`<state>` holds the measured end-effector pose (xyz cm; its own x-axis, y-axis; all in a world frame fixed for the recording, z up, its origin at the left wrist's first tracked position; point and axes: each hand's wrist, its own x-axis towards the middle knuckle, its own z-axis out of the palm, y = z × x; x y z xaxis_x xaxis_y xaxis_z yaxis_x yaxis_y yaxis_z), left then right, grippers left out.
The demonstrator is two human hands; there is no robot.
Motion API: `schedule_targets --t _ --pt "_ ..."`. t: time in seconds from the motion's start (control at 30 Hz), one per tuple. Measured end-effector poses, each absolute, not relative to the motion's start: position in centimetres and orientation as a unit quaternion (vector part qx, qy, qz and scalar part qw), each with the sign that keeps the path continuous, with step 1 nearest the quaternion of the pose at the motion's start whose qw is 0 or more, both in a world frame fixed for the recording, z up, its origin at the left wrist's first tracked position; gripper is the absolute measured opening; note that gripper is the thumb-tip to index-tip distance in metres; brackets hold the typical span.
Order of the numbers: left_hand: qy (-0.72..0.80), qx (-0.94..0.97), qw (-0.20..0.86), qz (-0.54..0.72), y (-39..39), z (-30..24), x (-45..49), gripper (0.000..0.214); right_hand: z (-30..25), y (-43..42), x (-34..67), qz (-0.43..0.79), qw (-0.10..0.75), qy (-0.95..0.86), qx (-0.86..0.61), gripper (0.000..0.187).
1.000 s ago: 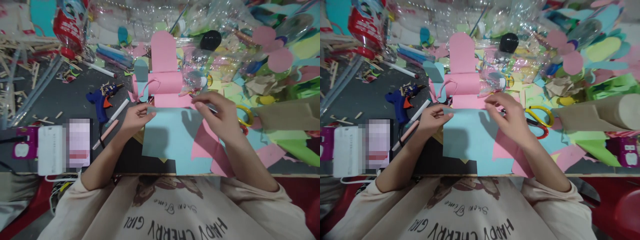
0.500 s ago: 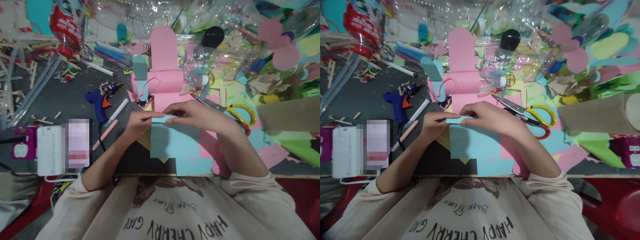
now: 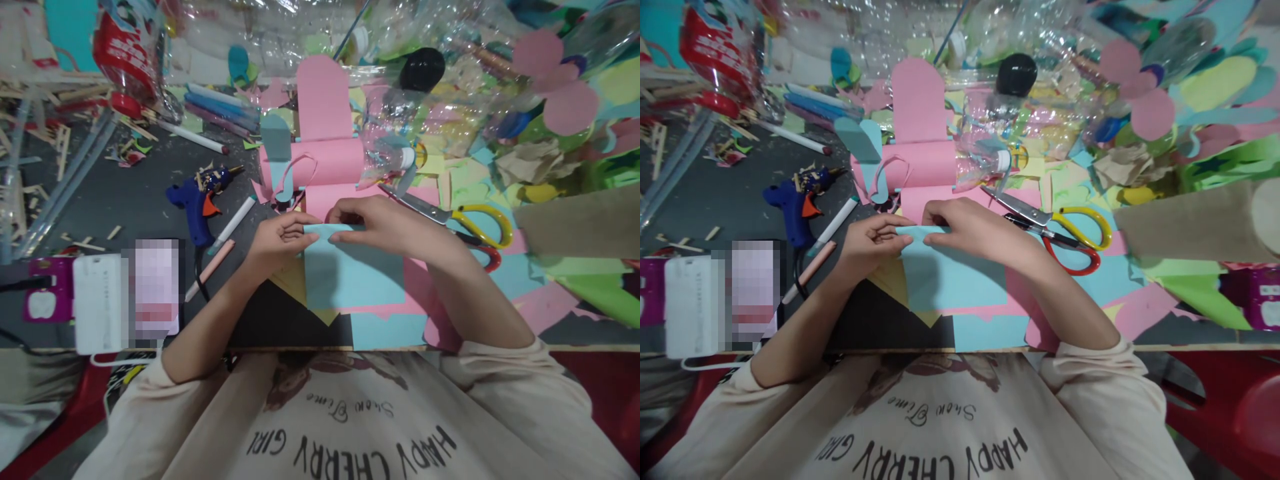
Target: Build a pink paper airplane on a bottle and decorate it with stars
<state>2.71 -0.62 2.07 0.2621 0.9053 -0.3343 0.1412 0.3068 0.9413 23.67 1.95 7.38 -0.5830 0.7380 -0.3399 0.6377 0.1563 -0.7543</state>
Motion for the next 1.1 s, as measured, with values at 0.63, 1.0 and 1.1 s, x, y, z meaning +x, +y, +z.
schedule_targets --t 0.63,1.0,1.1 --pt "0.535 0.521 0.607 0.272 -0.5 3.2 2.9 0.039 5.7 2.0 23.0 0.517 0.123 -0.737 -0.418 0.019" --pt "0.538 0.494 0.632 0.260 -0.5 3.7 3.0 0.042 5.7 2.2 23.0 0.498 0.152 -0.727 -0.448 0.020" --pt "0.538 0.502 0.626 0.258 -0.5 3.6 2.9 0.042 5.7 2.1 22.9 0.496 0.152 -0.727 -0.450 0.019"
